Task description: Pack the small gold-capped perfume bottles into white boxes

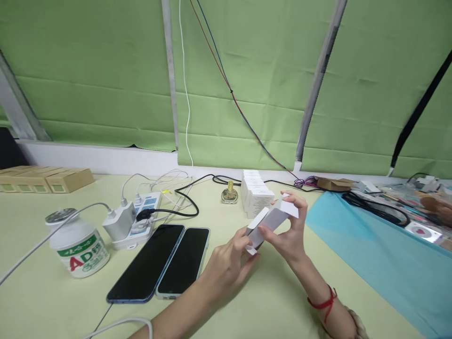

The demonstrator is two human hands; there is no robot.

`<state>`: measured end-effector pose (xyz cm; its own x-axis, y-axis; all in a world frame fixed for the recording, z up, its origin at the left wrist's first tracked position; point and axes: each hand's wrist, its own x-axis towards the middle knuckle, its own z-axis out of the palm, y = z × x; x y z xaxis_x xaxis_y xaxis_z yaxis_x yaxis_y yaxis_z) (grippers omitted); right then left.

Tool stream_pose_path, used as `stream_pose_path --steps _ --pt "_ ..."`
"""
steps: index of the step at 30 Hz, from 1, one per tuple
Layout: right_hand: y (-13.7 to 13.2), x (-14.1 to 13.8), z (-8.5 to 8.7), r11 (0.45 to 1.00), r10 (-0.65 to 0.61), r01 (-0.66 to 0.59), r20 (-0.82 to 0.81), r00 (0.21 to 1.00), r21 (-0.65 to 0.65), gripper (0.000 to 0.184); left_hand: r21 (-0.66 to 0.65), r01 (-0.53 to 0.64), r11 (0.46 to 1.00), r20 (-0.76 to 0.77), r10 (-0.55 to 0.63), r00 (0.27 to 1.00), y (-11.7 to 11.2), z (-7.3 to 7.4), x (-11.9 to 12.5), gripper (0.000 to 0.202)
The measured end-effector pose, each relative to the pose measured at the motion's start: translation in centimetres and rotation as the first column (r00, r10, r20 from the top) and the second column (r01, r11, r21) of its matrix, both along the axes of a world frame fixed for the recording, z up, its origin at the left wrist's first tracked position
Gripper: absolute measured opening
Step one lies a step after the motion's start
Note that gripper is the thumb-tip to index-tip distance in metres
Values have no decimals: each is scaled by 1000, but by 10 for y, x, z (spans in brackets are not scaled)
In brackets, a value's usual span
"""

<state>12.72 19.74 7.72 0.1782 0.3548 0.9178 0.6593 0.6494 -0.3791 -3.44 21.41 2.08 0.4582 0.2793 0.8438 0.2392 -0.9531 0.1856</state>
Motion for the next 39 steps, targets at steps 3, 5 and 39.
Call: stream_pose_path --steps 3,5,39 --pt "-1 0 4 991 -113 105 97 989 89 58 27 -11 1000 18 10 1000 -2 0 1 30" --pt "-1 1 6 984 -153 139 128 980 113 57 21 -40 999 24 40 999 -1 0 2 28" --pt "7 -15 -29 795 294 -326 -146 945 -511 58 -639 244 729 461 109 881 1 11 3 43"
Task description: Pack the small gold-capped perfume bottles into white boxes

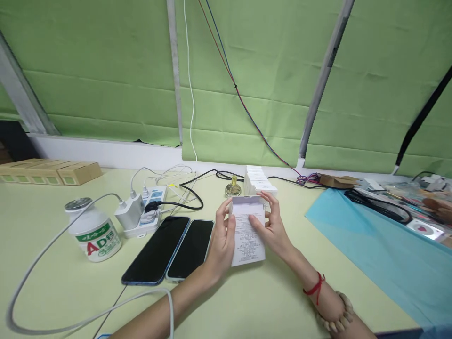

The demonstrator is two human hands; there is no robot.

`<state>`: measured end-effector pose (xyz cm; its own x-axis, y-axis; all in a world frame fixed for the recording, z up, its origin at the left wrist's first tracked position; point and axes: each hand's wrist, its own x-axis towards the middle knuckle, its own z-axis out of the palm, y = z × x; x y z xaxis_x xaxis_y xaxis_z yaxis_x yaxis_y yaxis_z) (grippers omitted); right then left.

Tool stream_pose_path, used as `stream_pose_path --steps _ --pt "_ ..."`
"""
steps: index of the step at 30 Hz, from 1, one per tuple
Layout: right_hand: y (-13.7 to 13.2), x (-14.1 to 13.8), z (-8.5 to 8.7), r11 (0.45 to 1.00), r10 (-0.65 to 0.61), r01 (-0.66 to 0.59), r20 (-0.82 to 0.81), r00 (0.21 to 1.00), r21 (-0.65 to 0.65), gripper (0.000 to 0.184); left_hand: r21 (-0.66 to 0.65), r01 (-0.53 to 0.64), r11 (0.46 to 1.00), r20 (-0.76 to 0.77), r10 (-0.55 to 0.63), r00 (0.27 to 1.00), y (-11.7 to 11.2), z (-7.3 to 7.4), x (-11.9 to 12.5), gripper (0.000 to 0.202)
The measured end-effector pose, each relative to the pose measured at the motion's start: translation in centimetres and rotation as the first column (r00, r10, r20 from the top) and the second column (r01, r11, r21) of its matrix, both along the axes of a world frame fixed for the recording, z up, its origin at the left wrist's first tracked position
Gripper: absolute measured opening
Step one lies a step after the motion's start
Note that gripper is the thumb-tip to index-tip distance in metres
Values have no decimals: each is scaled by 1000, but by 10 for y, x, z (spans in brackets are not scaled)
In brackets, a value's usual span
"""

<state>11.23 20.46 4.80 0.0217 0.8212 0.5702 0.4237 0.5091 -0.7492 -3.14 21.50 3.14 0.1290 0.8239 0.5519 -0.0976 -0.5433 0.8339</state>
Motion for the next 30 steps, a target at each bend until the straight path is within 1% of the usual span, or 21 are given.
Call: stream_pose_path --steps 4,6,9,12,15,22,25,30 --pt "1 1 2 999 -21 20 38 999 27 39 -23 1 1000 9 -1 1000 -2 3 1 44" --pt "1 1 1 999 -31 30 41 999 36 34 -6 -12 1000 5 12 1000 -1 3 1 40" --pt "1 0 1 995 -57 54 48 997 78 30 29 -45 999 -41 46 998 1 1 -1 34" --pt "-1 -1 2 989 -77 70 53 996 127 27 36 -61 997 -101 64 993 1 -1 -2 33" --pt "-1 0 3 984 -84 75 48 995 161 24 42 -55 998 -128 60 990 1 -1 -2 34" --pt "-2 0 4 975 -132 118 64 989 187 26 86 -41 996 -206 58 977 4 -5 -4 30" --pt "-2 0 5 968 -153 135 70 986 213 25 93 -41 995 -216 60 975 4 -4 -3 27" --pt "-2 1 6 955 -164 129 112 980 269 25 79 -47 996 -220 64 973 4 -5 -3 27"
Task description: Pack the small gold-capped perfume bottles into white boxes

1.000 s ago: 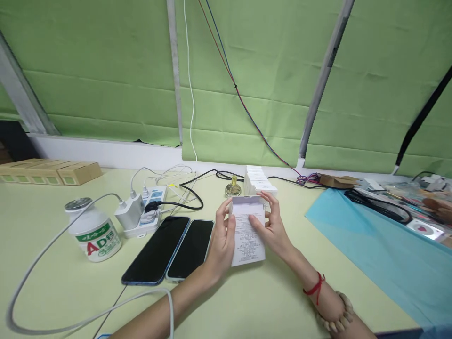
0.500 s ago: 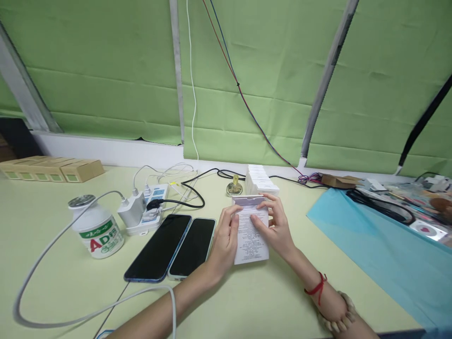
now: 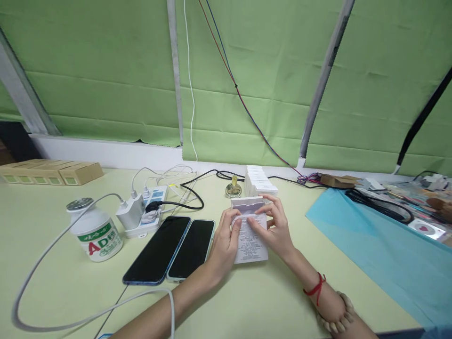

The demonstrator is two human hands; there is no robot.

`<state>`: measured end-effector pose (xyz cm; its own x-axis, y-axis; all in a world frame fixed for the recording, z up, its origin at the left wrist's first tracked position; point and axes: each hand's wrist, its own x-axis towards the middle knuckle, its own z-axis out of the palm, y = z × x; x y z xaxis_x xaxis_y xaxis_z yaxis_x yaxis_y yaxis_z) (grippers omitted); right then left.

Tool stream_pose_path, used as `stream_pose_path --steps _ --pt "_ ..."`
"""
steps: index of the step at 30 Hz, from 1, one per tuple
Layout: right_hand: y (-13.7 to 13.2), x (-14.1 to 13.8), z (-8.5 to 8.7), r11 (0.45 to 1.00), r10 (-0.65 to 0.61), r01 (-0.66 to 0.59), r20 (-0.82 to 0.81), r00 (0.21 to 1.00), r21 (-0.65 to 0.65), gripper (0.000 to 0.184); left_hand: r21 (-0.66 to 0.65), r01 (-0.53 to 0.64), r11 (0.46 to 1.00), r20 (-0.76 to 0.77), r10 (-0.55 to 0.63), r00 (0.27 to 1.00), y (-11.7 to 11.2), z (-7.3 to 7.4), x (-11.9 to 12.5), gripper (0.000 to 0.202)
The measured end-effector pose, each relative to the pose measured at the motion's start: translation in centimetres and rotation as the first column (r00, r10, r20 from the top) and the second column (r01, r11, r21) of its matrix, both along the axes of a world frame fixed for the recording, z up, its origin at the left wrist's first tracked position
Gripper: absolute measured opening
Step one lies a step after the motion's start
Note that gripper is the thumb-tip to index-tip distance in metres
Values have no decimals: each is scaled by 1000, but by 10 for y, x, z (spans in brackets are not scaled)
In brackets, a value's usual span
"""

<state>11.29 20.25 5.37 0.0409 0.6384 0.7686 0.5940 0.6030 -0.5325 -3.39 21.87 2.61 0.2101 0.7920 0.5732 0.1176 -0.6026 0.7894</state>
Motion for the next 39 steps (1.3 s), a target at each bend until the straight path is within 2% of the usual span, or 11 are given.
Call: stream_pose_path --steps 7,11,14,16,20,22,27,29,33,35,39 --pt "2 1 -9 993 15 -25 83 996 116 38 -11 -84 996 -89 83 993 -2 1 -3 26" --pt "5 6 -10 992 99 -97 -23 995 83 41 16 -85 996 -89 86 992 -3 1 -3 25" --pt "7 12 -7 998 63 -59 -131 989 38 32 49 -64 997 -83 68 994 -1 -3 -4 27" --pt "9 15 -5 1000 12 -9 -176 984 18 29 153 -34 988 -73 46 996 1 -6 -6 27" --pt "15 20 -6 997 -73 71 -132 988 -26 28 433 48 900 -54 -27 998 4 -8 -11 25" --pt "19 23 -9 993 -115 113 -63 991 -45 26 519 85 851 -75 -54 996 4 -10 -12 25" --pt "25 31 -14 976 -187 201 155 970 -82 21 536 237 810 -236 -126 964 0 -13 -8 24" --pt "26 30 -17 973 -173 201 220 960 -114 20 567 284 773 -276 -147 950 -2 -13 -7 22" --pt "29 22 -29 952 -87 159 266 960 -262 22 669 315 673 -257 -188 948 -4 -10 -6 26" --pt "34 13 -38 923 -21 137 309 951 -358 31 702 311 641 -230 -209 950 -5 -10 -6 29" --pt "53 -7 -49 865 17 252 529 849 -433 38 742 312 593 -184 -267 946 -7 -11 -5 27"
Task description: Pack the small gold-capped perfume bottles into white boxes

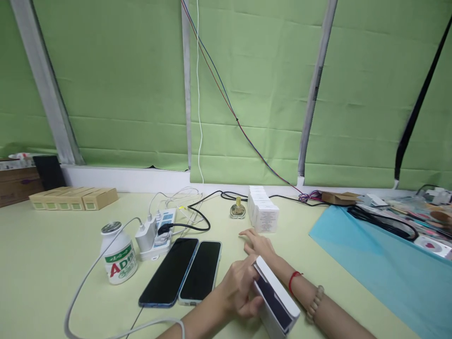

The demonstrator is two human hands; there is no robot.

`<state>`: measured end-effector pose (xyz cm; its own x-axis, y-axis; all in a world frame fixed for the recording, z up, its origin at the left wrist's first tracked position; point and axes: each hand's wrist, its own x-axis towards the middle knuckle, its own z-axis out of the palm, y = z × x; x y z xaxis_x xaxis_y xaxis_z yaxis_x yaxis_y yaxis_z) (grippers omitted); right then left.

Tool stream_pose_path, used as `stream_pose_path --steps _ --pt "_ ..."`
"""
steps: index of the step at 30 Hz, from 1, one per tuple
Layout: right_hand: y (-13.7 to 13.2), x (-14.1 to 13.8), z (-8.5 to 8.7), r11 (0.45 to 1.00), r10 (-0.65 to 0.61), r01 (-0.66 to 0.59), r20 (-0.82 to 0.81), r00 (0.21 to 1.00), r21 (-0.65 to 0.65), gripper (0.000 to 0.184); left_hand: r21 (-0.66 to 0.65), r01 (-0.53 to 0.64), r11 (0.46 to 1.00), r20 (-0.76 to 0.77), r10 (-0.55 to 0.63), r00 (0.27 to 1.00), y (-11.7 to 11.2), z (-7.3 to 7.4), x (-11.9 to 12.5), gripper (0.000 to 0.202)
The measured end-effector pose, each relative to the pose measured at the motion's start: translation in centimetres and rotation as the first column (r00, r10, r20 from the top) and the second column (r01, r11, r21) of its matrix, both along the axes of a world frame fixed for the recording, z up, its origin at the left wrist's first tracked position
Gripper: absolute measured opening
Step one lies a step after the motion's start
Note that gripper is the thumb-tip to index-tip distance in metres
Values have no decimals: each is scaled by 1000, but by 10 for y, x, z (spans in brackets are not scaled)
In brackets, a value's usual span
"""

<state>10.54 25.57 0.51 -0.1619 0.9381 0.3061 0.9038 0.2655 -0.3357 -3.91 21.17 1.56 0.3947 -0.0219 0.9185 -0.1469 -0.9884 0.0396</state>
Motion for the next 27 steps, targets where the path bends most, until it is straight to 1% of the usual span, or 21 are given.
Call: stream_pose_path --steps 2,5,8,11,13,15,18,20,22,24,27 --pt "13 -11 0 995 -96 97 59 994 -9 43 12 33 999 21 -33 999 -1 0 2 28" --pt "34 -26 3 966 -253 249 57 966 68 62 60 78 995 56 -81 995 -2 3 5 32" --pt "53 -35 5 942 -315 312 9 949 121 75 106 99 989 64 -106 992 -3 9 6 34" --pt "70 -35 3 945 -297 304 -72 952 118 82 133 93 987 85 -105 991 -4 13 5 36" --pt "78 -33 0 946 -279 300 -164 946 123 83 131 85 988 90 -97 991 -3 14 4 35" --pt "84 -31 -2 936 -277 319 -244 929 149 79 107 72 992 85 -82 993 -1 13 3 32" --pt "87 -30 -2 933 -260 315 -278 925 175 71 92 60 994 78 -67 995 1 12 2 30" --pt "87 -30 -2 945 -226 281 -285 931 169 66 124 45 991 73 -55 996 1 14 2 30" --pt "86 -30 -2 947 -190 258 -315 930 189 62 173 13 985 52 -23 998 1 18 0 26" --pt "84 -30 -3 934 -146 245 -350 925 259 59 222 -36 974 40 28 999 2 23 -4 21" --pt "75 -30 -4 884 -70 224 -358 931 411 53 239 -145 960 94 126 988 7 26 -10 17"
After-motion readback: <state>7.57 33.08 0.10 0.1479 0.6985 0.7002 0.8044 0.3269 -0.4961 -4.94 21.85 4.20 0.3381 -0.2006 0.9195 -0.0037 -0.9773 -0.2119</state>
